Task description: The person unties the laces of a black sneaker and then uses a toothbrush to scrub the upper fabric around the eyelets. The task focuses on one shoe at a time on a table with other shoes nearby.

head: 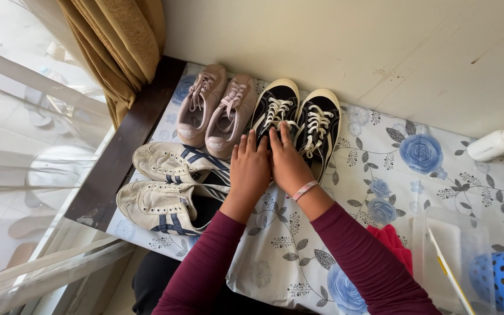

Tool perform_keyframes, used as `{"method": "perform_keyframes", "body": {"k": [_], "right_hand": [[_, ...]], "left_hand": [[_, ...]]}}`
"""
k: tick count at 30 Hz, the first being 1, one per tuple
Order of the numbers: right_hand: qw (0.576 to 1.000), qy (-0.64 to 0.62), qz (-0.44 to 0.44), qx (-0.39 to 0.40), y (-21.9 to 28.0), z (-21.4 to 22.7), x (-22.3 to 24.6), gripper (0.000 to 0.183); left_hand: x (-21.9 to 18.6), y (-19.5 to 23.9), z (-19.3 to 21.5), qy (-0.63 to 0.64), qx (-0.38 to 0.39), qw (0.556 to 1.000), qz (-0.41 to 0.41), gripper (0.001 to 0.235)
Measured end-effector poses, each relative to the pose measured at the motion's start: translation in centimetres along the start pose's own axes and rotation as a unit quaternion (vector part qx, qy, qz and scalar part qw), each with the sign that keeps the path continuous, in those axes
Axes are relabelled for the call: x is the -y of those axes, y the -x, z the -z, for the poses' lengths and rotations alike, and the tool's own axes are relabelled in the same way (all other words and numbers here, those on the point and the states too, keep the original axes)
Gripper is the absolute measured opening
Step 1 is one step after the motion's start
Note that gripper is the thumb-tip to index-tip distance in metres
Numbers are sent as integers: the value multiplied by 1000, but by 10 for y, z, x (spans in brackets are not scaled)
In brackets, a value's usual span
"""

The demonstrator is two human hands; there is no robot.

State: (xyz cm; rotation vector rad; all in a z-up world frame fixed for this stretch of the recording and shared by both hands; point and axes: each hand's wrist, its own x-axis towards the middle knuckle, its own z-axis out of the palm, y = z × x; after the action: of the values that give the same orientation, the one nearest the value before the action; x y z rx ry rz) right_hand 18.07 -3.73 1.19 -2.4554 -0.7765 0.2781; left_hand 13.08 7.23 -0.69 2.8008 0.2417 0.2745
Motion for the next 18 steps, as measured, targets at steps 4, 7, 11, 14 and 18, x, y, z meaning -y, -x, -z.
{"method": "perform_keyframes", "body": {"k": [4,7,11,14,18], "right_hand": [[998,60,-1,1,-17,-9,-8,84],[998,65,-8,14,-24,-15,-13,85],[994,104,-23,11,-33,-22,-17,81],[991,129,-20,-12,-29,-26,-16,77],[985,165,-2,-47,-32,-34,-26,71]], "left_hand": [[0,-7,6,39,61,997,-8,53],[-4,-7,15,72,81,994,-4,62],[-6,-8,18,116,88,989,-3,68],[2,-10,-4,133,81,988,0,70],[3,-11,-8,136,53,989,-6,65]]}}
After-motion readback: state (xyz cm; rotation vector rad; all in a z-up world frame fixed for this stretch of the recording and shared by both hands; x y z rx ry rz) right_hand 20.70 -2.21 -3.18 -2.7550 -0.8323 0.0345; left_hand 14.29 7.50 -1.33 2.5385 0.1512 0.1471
